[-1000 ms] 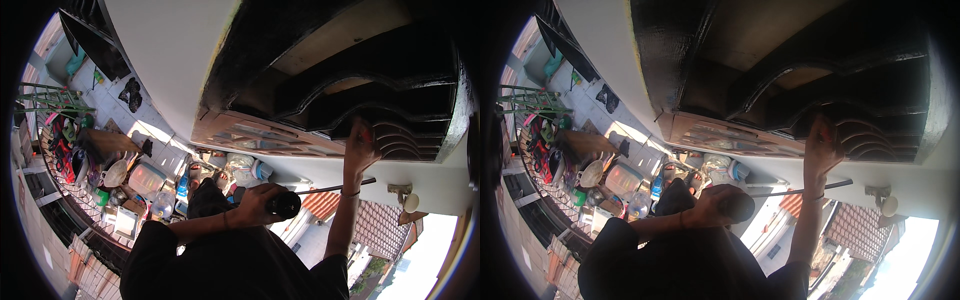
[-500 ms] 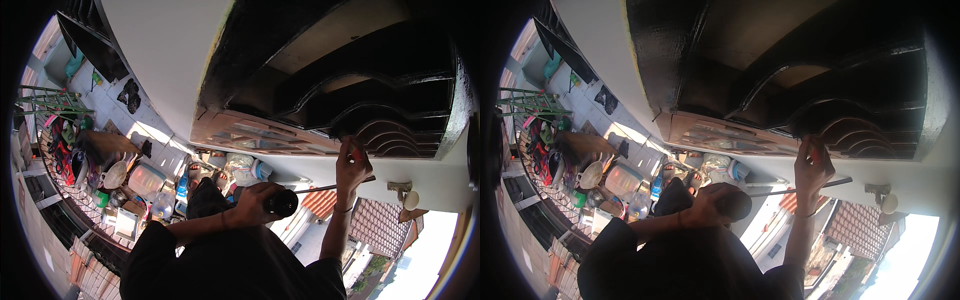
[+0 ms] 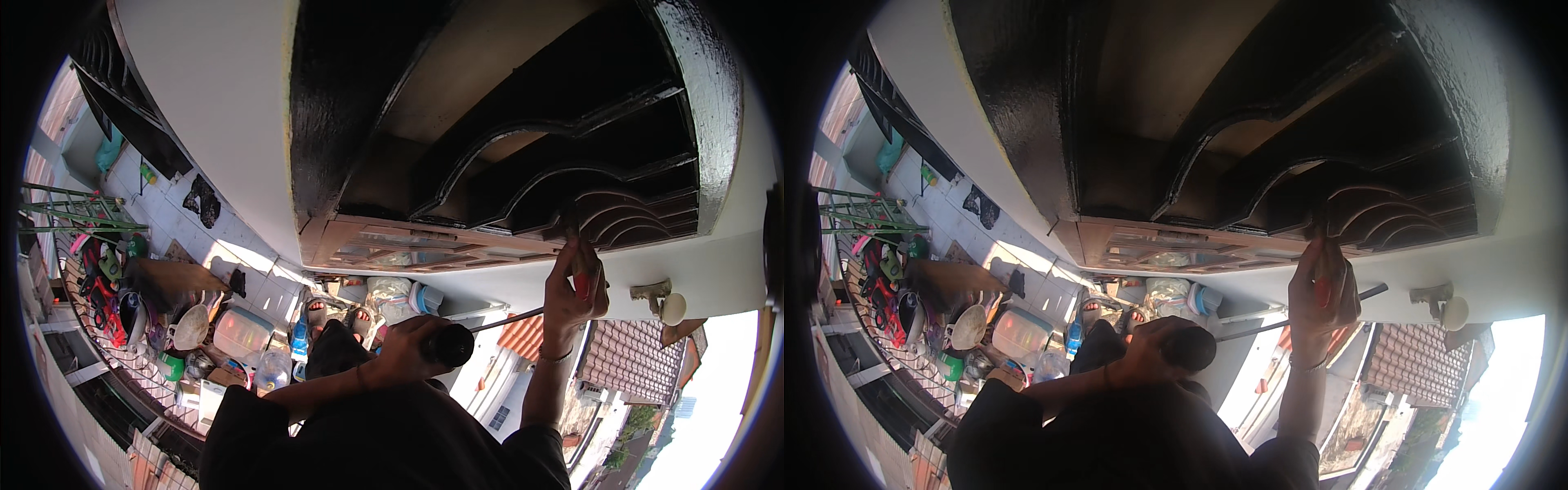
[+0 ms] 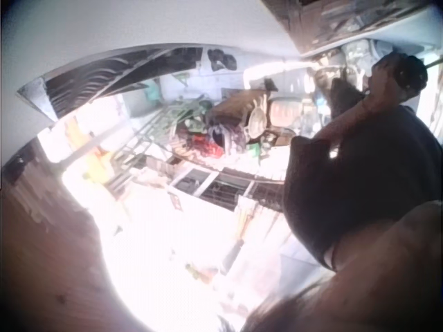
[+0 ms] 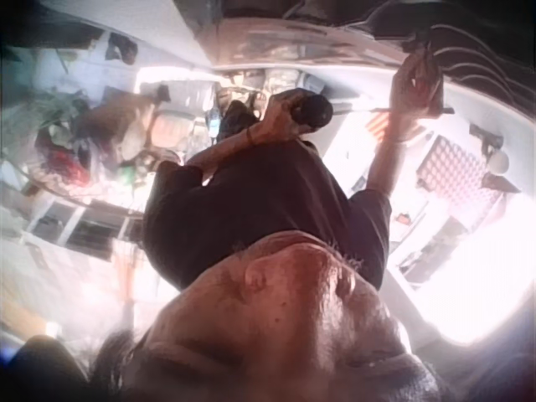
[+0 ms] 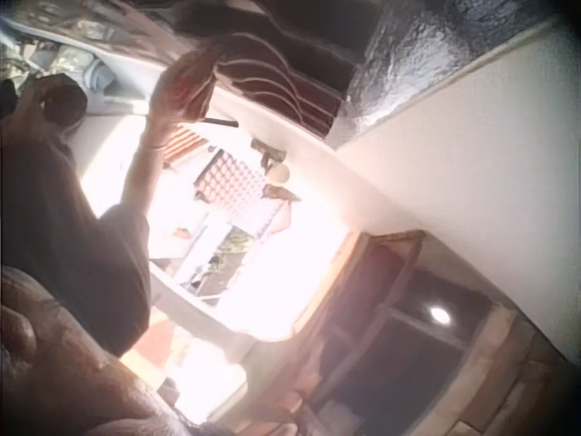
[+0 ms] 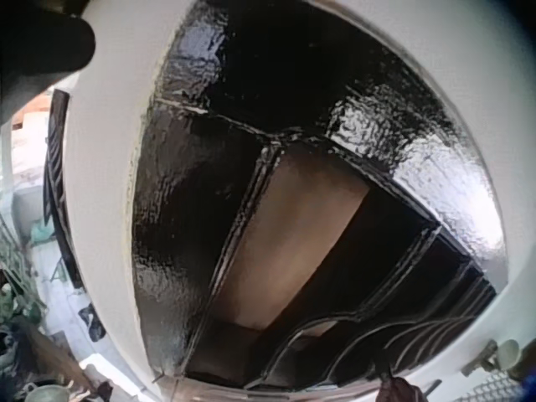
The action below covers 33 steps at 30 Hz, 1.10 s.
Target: The person paints a wooden window frame black using a paintbrush and a small paint can. They repeatedly dip the brush into the can and apply paint to the frame's edges and panels while standing on a balcony.
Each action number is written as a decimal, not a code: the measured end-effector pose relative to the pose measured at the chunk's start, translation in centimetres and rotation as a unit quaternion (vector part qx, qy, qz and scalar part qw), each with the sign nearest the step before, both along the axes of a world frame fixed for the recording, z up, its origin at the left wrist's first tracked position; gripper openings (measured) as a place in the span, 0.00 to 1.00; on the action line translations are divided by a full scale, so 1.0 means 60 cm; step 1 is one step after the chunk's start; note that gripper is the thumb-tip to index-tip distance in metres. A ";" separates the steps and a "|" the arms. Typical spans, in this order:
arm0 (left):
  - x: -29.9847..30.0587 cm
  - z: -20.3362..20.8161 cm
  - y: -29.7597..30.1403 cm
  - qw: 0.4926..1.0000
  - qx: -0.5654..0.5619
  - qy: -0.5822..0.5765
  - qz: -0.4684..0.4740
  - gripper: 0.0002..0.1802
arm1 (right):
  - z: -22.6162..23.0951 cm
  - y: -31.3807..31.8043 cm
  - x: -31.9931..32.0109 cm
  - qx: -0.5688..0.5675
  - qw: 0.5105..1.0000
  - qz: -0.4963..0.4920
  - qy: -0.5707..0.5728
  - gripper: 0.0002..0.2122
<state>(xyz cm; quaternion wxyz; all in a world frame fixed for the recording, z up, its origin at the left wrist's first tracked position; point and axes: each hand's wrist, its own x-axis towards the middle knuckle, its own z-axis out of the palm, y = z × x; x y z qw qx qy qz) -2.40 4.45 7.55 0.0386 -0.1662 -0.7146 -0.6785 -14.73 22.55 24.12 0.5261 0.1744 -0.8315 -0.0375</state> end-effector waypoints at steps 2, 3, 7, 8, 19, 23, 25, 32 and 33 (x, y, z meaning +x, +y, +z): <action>0.000 0.000 0.007 1.000 0.004 -0.009 -0.019 0.37 | -0.020 -0.007 -0.019 -0.027 0.993 0.059 -0.102 0.04; -0.001 0.002 0.010 1.000 0.003 -0.010 -0.027 0.37 | -0.037 0.000 -0.033 -0.032 0.985 0.065 -0.158 0.04; 0.004 0.001 0.007 0.999 -0.004 -0.008 -0.038 0.38 | -0.035 0.007 -0.071 0.031 0.991 0.008 -0.127 0.04; 0.002 -0.001 0.006 0.999 -0.008 -0.007 -0.039 0.38 | -0.014 0.008 -0.068 0.015 0.996 -0.002 -0.083 0.04; 0.004 -0.008 0.011 1.000 -0.004 -0.007 0.002 0.34 | 0.036 0.017 -0.064 -0.023 0.999 0.025 -0.012 0.09; 0.001 0.002 0.004 0.999 -0.008 -0.045 0.012 0.32 | 0.091 0.001 -0.026 -0.085 0.990 0.004 0.109 0.05; 0.003 0.004 0.009 0.999 -0.019 -0.031 0.033 0.31 | 0.104 0.003 0.005 -0.104 0.982 -0.013 0.159 0.05; -0.001 0.018 0.021 0.998 -0.039 -0.013 0.039 0.29 | 0.022 0.060 0.032 -0.386 0.893 0.068 0.220 0.06; 0.002 0.000 0.019 0.998 -0.047 -0.022 0.043 0.29 | 0.025 0.052 0.030 -0.387 0.894 0.047 0.219 0.08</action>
